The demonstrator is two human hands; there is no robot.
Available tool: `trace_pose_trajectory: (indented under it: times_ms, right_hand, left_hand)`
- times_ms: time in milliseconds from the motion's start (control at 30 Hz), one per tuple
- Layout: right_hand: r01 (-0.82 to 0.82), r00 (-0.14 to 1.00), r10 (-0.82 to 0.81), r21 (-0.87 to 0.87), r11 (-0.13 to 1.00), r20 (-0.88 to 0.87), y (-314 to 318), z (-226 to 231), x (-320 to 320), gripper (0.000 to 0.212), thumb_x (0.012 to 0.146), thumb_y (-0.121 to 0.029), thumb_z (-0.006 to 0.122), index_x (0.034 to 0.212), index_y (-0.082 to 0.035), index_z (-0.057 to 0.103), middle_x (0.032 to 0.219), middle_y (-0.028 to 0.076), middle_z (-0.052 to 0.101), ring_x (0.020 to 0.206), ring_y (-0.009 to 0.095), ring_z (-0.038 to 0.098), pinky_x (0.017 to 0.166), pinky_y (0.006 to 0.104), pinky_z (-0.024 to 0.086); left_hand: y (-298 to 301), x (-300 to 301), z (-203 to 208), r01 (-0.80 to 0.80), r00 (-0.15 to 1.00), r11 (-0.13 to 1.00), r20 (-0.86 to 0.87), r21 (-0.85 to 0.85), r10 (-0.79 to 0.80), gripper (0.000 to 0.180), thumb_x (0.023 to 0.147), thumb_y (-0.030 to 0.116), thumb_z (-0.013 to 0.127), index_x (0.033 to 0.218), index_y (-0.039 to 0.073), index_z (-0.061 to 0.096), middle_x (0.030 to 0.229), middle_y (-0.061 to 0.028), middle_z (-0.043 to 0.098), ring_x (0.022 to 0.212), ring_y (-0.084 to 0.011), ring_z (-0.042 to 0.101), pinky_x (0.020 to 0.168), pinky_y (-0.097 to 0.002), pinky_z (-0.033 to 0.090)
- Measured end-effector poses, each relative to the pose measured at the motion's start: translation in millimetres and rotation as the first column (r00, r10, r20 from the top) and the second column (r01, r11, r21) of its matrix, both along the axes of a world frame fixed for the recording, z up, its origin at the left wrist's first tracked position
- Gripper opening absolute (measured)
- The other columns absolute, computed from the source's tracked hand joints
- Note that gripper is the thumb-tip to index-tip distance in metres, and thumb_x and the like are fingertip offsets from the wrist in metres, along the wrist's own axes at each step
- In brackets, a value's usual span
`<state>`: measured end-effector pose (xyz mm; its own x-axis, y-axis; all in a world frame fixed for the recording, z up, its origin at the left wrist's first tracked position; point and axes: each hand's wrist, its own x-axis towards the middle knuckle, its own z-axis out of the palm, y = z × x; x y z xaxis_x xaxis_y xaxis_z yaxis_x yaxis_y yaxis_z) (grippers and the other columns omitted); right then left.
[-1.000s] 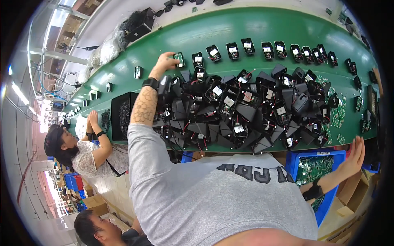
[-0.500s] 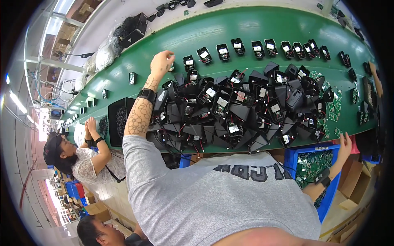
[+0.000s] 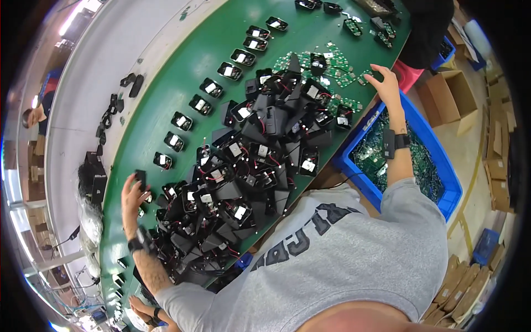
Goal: Assemble small circuit boards into black plastic housings on a production line.
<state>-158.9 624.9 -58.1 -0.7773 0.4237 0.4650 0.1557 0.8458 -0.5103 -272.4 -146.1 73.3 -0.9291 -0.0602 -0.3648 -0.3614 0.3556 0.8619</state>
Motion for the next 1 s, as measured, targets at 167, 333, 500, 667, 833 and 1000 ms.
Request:
trace_pose_trajectory:
  times_ms: [167,333,500,667,833,1000]
  right_hand:
    - [0.109,0.99,-0.117,0.099,0.989,0.082,-37,21,1,0.056,0.071,-0.04,0.077,0.11,-0.003,0.066,0.113,0.011,0.062,0.106,0.032,0.055,0.093,0.0396,0.044]
    - [0.419,0.857,-0.468,0.24,0.876,0.216,-50,29,-8,0.054,0.073,-0.056,0.07,0.086,-0.003,0.065,0.094,0.013,0.066,0.096,0.033,0.058,0.082,0.0412,0.047]
    - [0.475,0.8,-0.487,0.126,0.871,0.351,-38,41,-3,0.062,0.077,-0.065,0.062,0.074,-0.003,0.06,0.077,0.014,0.065,0.088,0.033,0.061,0.073,0.042,0.048]
    - [0.289,0.942,-0.308,0.143,0.947,0.136,-52,45,3,0.058,0.077,-0.057,0.066,0.105,-0.006,0.066,0.094,0.017,0.064,0.09,0.032,0.061,0.075,0.0397,0.048]
    - [-0.218,0.948,0.2,0.048,0.975,0.247,-30,20,-3,0.031,0.085,-0.01,0.058,0.115,-0.011,0.064,0.124,0.008,0.055,0.117,0.027,0.046,0.1,0.0367,0.037]
    - [-0.225,0.973,0.214,0.166,0.96,0.082,-7,1,-2,0.027,0.085,-0.01,0.059,0.111,-0.014,0.068,0.131,0.007,0.053,0.119,0.029,0.046,0.101,0.0378,0.037]
  left_hand:
    - [34,60,58,-0.161,0.913,0.901,-0.285,0.402,0.291,0.053,0.093,0.014,0.052,0.143,0.015,0.036,0.127,-0.0124,0.052,0.093,-0.012,0.058,0.077,-0.0225,0.05]
    - [123,141,65,-0.102,0.974,0.88,-0.135,0.464,0.184,0.065,0.086,0.015,0.064,0.143,0.016,0.034,0.123,-0.0148,0.056,0.088,-0.0119,0.058,0.073,-0.0212,0.051]
    - [177,197,16,-0.259,0.966,0.358,0.24,0.897,0.098,0.039,0.1,0.025,0.045,0.138,0.015,0.042,0.121,-0.0198,0.055,0.079,-0.0157,0.056,0.059,-0.0219,0.048]
    - [210,211,-14,-0.358,0.928,0.111,0.34,0.927,0.156,0.045,0.099,0.021,0.045,0.143,0.022,0.036,0.119,-0.0193,0.053,0.079,-0.0151,0.046,0.056,-0.0219,0.045]
    - [234,200,-6,-0.269,0.963,0.214,0.263,0.939,0.06,0.062,0.093,0.018,0.051,0.149,0.022,0.024,0.115,-0.0159,0.055,0.078,-0.0165,0.053,0.048,-0.0178,0.042]
    - [249,180,-13,-0.173,0.981,0.228,0.188,0.958,-0.046,0.062,0.095,0.017,0.045,0.15,0.017,0.017,0.123,-0.0166,0.054,0.101,-0.0342,0.064,0.054,-0.0263,0.059]
